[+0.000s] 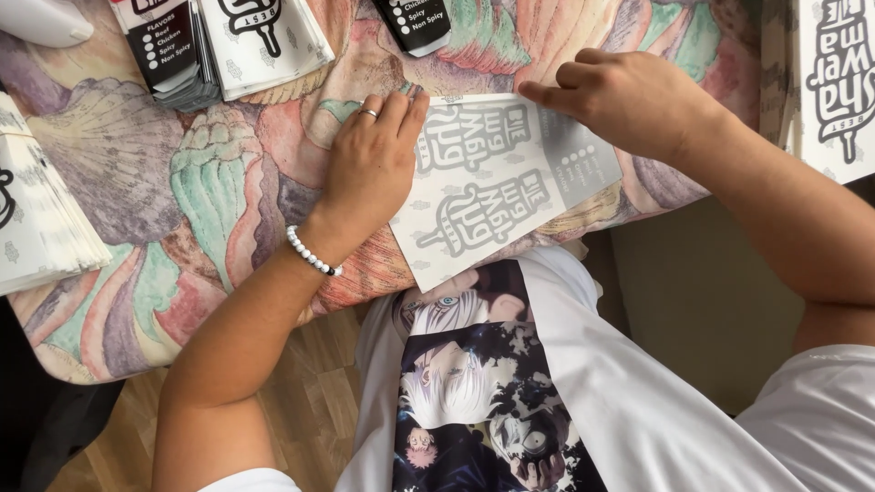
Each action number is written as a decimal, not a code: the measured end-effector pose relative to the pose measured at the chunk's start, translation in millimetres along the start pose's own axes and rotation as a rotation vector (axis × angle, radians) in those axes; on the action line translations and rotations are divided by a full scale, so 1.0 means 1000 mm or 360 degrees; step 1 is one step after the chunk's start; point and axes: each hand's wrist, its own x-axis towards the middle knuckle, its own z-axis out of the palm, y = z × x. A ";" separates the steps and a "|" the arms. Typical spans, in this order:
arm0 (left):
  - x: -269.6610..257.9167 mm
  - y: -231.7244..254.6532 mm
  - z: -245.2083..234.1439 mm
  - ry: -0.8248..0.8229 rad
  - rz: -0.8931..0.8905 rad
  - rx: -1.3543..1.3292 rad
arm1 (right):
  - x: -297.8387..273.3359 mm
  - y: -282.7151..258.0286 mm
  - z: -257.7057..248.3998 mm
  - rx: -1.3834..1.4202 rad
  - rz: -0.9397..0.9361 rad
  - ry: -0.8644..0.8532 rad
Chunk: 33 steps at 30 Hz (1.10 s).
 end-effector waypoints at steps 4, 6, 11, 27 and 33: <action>0.006 -0.001 -0.011 -0.0138 0.0057 0.0141 | 0.004 -0.006 -0.007 -0.0172 0.0011 -0.0197; 0.009 -0.001 -0.013 -0.0140 0.0089 0.0189 | 0.004 -0.007 -0.004 -0.0138 0.0021 -0.0178; 0.011 -0.001 -0.014 -0.0119 0.0129 0.0293 | 0.006 -0.009 0.000 -0.0149 0.0035 -0.0121; 0.018 0.008 -0.013 -0.0168 0.0094 0.0500 | 0.023 -0.015 -0.029 -0.0227 0.0038 -0.0321; 0.019 0.010 -0.016 -0.0147 0.0075 0.0498 | 0.006 -0.006 -0.002 -0.0178 0.0013 -0.0131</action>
